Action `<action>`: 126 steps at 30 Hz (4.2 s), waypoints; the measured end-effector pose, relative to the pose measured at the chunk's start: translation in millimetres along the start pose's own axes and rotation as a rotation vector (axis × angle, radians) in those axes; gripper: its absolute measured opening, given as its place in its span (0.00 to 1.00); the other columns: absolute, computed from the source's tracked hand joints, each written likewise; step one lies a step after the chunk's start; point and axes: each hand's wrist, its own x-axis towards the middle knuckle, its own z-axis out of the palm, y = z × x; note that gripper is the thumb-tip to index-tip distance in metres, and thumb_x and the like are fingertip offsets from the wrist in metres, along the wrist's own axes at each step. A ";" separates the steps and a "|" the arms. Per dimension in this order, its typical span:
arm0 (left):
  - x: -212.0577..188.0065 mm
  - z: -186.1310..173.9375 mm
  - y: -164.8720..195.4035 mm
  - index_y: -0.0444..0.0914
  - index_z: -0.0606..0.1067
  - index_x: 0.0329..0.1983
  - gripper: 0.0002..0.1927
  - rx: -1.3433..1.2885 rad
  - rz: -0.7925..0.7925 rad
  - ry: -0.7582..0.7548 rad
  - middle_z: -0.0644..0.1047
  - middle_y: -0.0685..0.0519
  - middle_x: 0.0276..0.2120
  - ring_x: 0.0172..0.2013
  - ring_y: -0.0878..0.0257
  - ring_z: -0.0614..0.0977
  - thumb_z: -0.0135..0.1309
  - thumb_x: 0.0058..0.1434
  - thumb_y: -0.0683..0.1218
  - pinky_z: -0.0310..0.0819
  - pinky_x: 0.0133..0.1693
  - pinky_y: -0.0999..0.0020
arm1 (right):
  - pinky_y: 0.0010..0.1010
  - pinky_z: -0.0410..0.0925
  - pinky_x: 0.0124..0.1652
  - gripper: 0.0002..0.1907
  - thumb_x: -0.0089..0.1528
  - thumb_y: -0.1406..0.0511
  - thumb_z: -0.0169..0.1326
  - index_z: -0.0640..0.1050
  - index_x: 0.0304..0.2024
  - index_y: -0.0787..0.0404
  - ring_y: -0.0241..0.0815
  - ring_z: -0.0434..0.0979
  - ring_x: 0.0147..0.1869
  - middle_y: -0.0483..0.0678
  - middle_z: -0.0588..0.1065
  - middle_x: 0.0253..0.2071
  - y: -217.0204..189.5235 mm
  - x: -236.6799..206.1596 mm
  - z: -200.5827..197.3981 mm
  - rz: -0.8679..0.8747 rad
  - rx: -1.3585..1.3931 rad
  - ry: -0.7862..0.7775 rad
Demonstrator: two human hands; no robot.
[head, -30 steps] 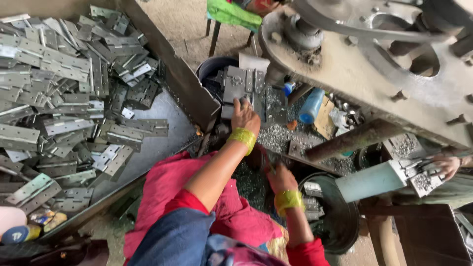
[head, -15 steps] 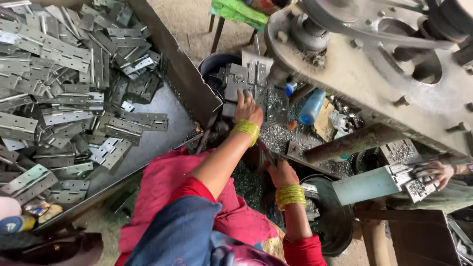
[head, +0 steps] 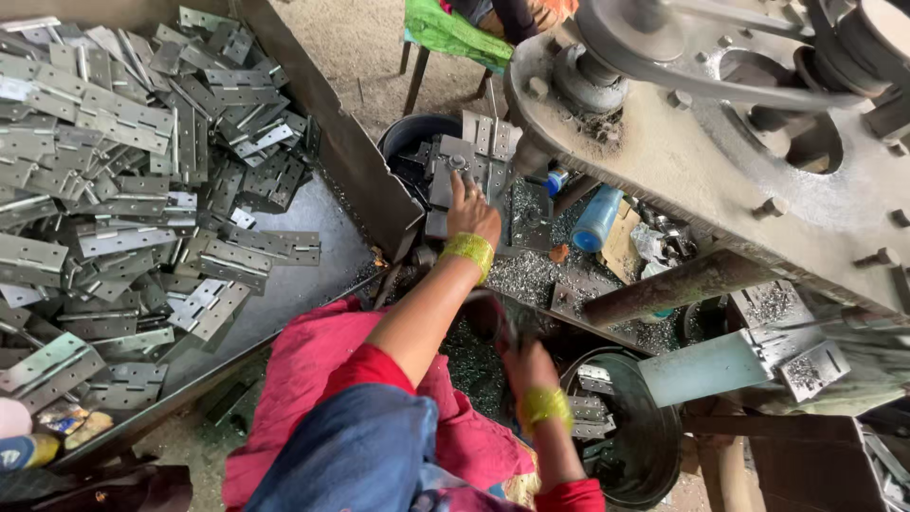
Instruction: The person sits on the floor and repeatedly places small metal plates into a press machine, then removes the processed pieces and drops them into a bucket. The person handles the plates one at a time throughout the clip.
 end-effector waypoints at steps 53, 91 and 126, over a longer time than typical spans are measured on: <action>-26.6 28.5 27.7 0.37 0.81 0.52 0.18 -0.014 0.036 0.097 0.69 0.43 0.67 0.74 0.48 0.56 0.44 0.69 0.47 0.44 0.67 0.46 | 0.51 0.71 0.45 0.22 0.61 0.51 0.54 0.77 0.53 0.53 0.62 0.81 0.48 0.60 0.80 0.40 -108.1 -19.6 -111.2 -0.255 -0.073 0.182; -33.4 9.8 8.3 0.34 0.80 0.52 0.18 -0.116 0.083 0.056 0.63 0.39 0.70 0.75 0.45 0.50 0.44 0.68 0.46 0.26 0.68 0.33 | 0.53 0.70 0.48 0.26 0.61 0.49 0.53 0.77 0.50 0.62 0.69 0.78 0.52 0.67 0.79 0.44 29.3 10.9 32.9 -0.011 0.016 -0.047; 5.0 -12.0 -7.6 0.42 0.67 0.68 0.25 -0.042 -0.018 -0.032 0.49 0.46 0.75 0.74 0.39 0.43 0.39 0.69 0.48 0.22 0.65 0.33 | 0.55 0.70 0.47 0.25 0.60 0.50 0.56 0.78 0.48 0.62 0.68 0.77 0.51 0.68 0.78 0.42 7.8 25.6 -19.7 -0.156 -0.078 -0.073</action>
